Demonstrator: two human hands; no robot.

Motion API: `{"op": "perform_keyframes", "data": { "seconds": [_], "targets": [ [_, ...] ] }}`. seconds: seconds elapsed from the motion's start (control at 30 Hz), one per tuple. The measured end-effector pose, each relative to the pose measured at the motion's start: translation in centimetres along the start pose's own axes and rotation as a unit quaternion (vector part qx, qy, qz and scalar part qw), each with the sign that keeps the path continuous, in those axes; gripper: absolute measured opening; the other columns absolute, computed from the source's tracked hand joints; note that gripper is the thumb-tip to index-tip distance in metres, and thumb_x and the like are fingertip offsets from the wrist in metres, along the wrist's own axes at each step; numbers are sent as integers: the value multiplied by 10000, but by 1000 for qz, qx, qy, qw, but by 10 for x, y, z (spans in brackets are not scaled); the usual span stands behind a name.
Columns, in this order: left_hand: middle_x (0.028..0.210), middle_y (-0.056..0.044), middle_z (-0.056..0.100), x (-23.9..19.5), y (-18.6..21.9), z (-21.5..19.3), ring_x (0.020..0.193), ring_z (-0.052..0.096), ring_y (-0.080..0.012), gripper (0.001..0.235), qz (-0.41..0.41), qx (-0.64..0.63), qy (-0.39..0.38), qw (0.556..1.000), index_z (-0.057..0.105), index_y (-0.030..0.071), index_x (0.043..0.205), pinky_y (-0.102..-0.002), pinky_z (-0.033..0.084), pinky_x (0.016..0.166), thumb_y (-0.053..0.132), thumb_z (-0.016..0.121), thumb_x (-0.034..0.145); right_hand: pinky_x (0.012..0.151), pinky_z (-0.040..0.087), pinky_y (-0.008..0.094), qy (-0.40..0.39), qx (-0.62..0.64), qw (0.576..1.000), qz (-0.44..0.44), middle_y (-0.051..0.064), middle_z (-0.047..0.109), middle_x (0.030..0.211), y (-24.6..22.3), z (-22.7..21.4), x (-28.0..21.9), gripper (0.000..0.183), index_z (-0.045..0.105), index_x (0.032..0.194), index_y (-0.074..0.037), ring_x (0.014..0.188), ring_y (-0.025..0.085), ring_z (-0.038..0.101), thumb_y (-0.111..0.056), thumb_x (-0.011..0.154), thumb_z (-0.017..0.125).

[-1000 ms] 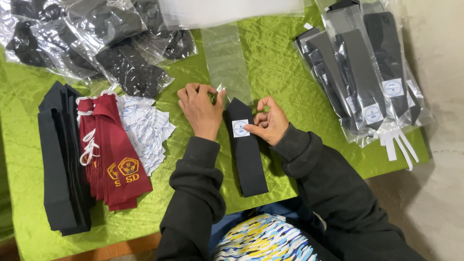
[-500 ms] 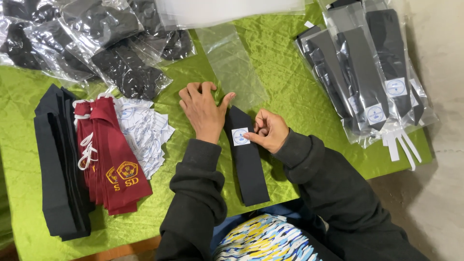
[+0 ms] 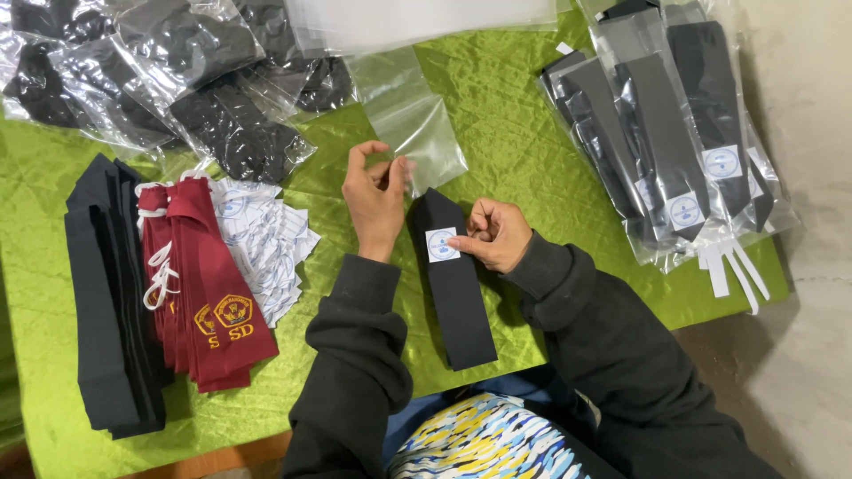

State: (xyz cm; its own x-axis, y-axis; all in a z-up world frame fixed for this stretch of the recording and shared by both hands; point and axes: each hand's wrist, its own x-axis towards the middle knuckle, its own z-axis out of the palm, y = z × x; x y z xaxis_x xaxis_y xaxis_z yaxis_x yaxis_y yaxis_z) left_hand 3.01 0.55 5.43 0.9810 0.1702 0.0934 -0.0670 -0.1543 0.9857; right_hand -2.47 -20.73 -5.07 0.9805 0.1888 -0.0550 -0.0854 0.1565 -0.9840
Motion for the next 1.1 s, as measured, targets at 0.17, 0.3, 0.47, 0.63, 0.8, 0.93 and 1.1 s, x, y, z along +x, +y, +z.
{"op": "perform_keyframes", "data": {
  "seconds": [0.17, 0.3, 0.47, 0.63, 0.8, 0.93, 1.1],
  "targets": [
    [891, -216, 790, 6, -4, -3, 777, 741, -156, 353, -62, -140, 3, 988, 488, 83, 1274, -265, 645, 721, 35, 703, 998, 284, 266, 192, 0, 57, 997, 56, 49, 502, 642, -40, 13, -7, 527, 383, 790, -128, 370, 13, 351, 63, 842, 871],
    [888, -222, 786, 8, -6, -3, 749, 744, -168, 384, -90, -174, 23, 980, 514, 54, 1248, -271, 672, 696, 44, 763, 955, 239, 224, 196, -21, 102, 988, 114, 36, 471, 589, -62, 19, -6, 525, 367, 779, -143, 340, 36, 336, 99, 861, 825],
    [893, -232, 784, 8, -6, -3, 751, 748, -177, 374, -97, -185, 22, 978, 537, 45, 1236, -288, 675, 695, 96, 784, 960, 228, 235, 188, -29, 139, 977, 158, 18, 465, 592, -65, 15, -5, 505, 381, 789, -147, 342, 45, 365, 112, 861, 809],
    [893, -222, 781, 7, -6, -3, 744, 741, -164, 375, -98, -199, 25, 975, 542, 35, 1241, -272, 671, 689, 113, 782, 964, 222, 244, 179, -25, 146, 974, 172, 2, 465, 600, -66, 10, -2, 503, 378, 792, -164, 351, 45, 380, 105, 874, 796],
    [872, -215, 783, 8, -8, -3, 711, 744, -166, 367, -104, -200, 30, 974, 557, 43, 1228, -261, 676, 659, 129, 795, 962, 231, 257, 172, -36, 147, 972, 179, -18, 446, 598, -63, 4, -1, 501, 380, 789, -173, 359, 49, 396, 104, 877, 789],
    [857, -209, 780, 8, -11, -3, 695, 740, -161, 372, -98, -200, 40, 974, 570, 46, 1218, -256, 674, 638, 128, 813, 948, 218, 250, 182, -39, 139, 973, 179, -19, 449, 603, -65, 6, -2, 493, 391, 784, -172, 351, 50, 386, 111, 867, 786],
    [837, -200, 782, 8, -9, -4, 684, 736, -155, 341, -99, -183, 38, 977, 591, 52, 1190, -244, 667, 623, 132, 814, 945, 214, 259, 179, -40, 141, 973, 178, -28, 402, 578, -66, 1, -1, 503, 378, 775, -176, 339, 57, 381, 112, 866, 781]
  ]
}}
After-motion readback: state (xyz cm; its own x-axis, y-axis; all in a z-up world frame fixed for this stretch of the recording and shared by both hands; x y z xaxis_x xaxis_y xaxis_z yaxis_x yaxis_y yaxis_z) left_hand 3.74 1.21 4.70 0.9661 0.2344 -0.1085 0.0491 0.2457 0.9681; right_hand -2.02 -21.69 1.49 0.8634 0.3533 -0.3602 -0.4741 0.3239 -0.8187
